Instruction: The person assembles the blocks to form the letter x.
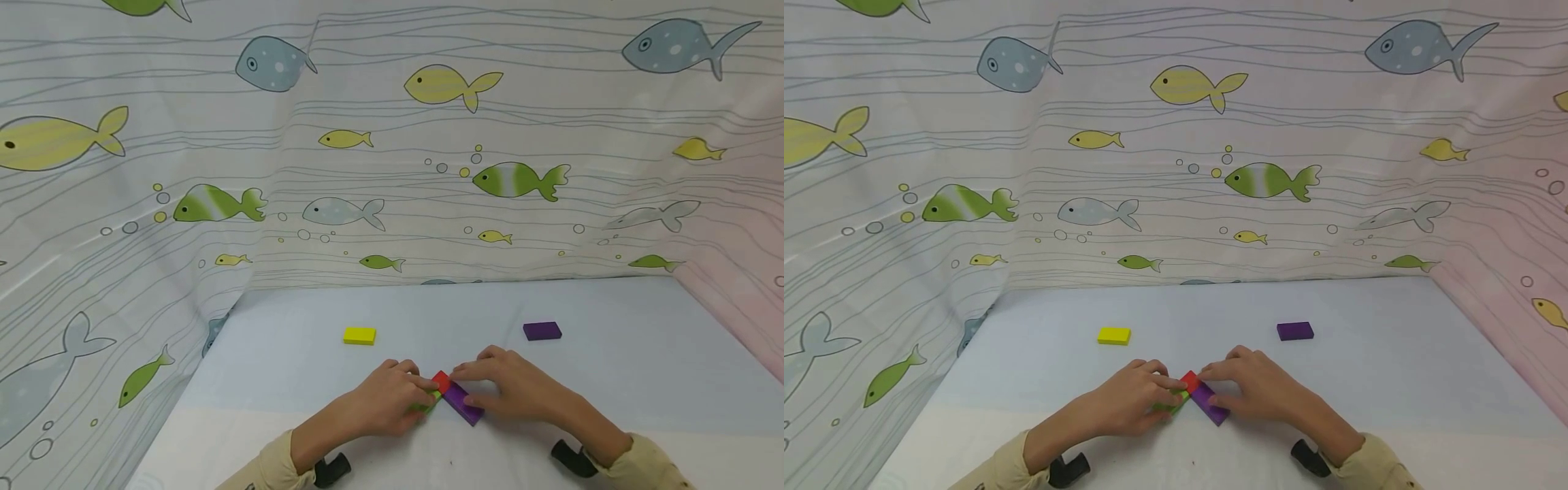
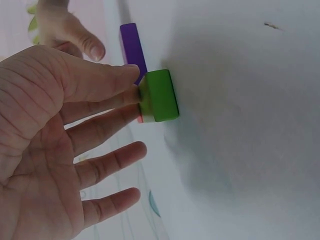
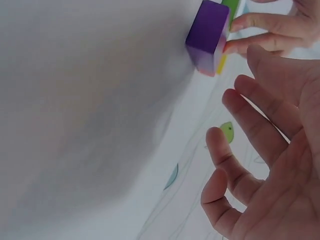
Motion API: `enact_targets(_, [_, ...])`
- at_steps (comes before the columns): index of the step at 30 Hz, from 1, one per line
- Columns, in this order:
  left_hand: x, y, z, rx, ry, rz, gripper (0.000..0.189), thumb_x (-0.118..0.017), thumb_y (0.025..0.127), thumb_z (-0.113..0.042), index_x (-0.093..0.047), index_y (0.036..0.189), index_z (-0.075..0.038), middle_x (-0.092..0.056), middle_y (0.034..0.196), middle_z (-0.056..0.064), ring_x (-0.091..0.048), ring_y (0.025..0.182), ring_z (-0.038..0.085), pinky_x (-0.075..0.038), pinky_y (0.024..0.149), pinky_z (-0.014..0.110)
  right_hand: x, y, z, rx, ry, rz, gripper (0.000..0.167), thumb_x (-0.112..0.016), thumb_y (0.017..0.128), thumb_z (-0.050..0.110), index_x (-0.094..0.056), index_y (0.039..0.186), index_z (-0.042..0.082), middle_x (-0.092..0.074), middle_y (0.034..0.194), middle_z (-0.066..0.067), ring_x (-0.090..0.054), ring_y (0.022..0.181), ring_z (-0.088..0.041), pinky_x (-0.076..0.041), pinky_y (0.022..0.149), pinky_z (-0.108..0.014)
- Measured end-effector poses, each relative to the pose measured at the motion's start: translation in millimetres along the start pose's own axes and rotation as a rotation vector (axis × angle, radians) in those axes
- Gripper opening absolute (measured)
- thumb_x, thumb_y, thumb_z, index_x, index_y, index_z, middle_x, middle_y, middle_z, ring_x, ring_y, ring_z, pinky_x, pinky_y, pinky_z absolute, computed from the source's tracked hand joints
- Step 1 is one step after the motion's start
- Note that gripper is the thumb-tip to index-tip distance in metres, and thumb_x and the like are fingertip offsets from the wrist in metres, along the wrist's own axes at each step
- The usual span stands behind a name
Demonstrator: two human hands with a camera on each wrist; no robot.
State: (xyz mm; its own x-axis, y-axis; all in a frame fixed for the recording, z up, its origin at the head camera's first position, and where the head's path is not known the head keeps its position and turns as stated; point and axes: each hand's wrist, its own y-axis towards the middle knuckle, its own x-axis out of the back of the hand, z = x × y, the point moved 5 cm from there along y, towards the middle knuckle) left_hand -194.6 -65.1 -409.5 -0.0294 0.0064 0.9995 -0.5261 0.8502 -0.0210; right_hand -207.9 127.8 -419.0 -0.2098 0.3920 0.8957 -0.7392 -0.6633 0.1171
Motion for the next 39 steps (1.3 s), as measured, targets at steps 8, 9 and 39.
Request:
enact_targets(8, [0.5,-0.2,0.5,0.025,-0.056,0.038,0.024,-0.073,0.089,-0.028,-0.076,0.112,-0.028,-0.064,0.125,-0.014,-0.055,0.109,0.014,-0.045,0.089,0.035,10.0,-4.5,-10.4,-0.002,-0.046,-0.052,0.036,-0.075,0.088,0.032,-0.071,0.123,0.028,-0.064,0.122,0.017,-0.053,0.104,-0.01,-0.05,0.082,-0.038])
enact_targets(9, [0.2,-0.3,0.7,0.029,-0.059,0.042,0.024,-0.073,0.089,-0.028,-0.076,0.113,-0.028,-0.064,0.125,-0.014,-0.055,0.109,0.014,-0.046,0.089,0.035,11.3,-5.2,-12.2,-0.009,-0.051,-0.056,0.035,-0.075,0.088,0.032,-0.071,0.122,0.028,-0.064,0.121,0.018,-0.053,0.104,-0.01,-0.05,0.082,-0.037])
enact_targets(39, [1.5,-3.2,1.5,0.055,-0.104,0.05,0.028,-0.074,0.088,-0.025,-0.075,0.116,-0.028,-0.062,0.128,-0.015,-0.054,0.107,0.014,-0.046,0.088,0.035,44.9,-20.0,-67.4,-0.142,-0.125,-0.169,0.032,-0.08,0.082,0.028,-0.075,0.113,0.022,-0.069,0.112,0.012,-0.057,0.104,-0.018,-0.048,0.083,-0.047])
